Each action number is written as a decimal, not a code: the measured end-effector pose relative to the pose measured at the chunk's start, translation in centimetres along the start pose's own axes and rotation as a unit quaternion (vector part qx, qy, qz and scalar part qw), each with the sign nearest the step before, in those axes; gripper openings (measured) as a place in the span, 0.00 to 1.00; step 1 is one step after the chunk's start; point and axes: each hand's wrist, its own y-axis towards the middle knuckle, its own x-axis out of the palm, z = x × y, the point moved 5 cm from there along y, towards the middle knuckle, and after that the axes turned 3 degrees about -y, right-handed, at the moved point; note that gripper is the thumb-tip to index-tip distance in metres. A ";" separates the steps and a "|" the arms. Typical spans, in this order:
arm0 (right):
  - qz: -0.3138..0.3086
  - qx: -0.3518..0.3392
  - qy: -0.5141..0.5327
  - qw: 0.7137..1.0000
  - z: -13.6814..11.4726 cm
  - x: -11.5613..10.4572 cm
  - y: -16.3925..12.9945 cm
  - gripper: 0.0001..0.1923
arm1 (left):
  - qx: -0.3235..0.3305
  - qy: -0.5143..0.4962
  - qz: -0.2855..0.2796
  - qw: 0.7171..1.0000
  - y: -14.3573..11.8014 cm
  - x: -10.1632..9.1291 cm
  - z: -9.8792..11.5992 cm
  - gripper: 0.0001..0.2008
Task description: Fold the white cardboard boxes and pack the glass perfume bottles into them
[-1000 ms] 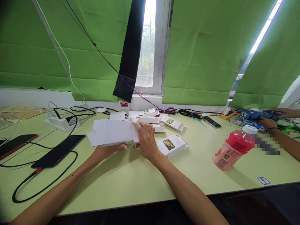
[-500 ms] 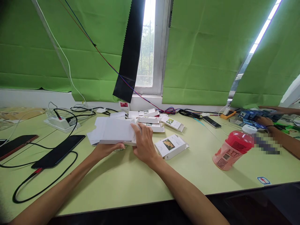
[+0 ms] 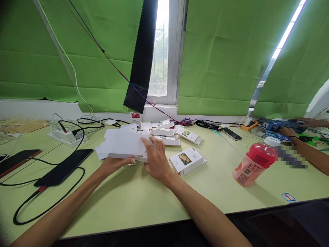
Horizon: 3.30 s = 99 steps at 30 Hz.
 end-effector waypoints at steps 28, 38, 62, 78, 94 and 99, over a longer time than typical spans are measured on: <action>0.054 -0.048 0.062 0.995 0.6 -0.4 0.0 0.46 | -0.012 0.009 -0.006 1.000 -0.3 0.8 -1.8 0.37; 0.035 -0.049 0.068 0.996 0.9 -0.5 0.2 0.46 | 0.030 0.053 -0.015 0.998 0.2 0.5 -0.1 0.29; 0.073 -0.054 0.085 0.992 1.1 -0.3 0.1 0.38 | -0.010 -0.033 -0.010 0.999 -0.6 0.7 -0.8 0.37; 0.041 -0.035 0.072 0.996 1.0 -0.3 0.3 0.45 | -0.018 -0.017 0.011 1.000 -0.8 0.4 -1.1 0.36; 0.031 -0.062 0.072 0.995 0.5 -0.5 0.4 0.49 | 0.083 -0.011 -0.014 0.996 0.1 0.5 1.4 0.44; 0.036 -0.061 0.077 0.995 0.5 -0.5 0.5 0.50 | 0.095 -0.022 -0.014 0.995 0.0 0.7 1.8 0.38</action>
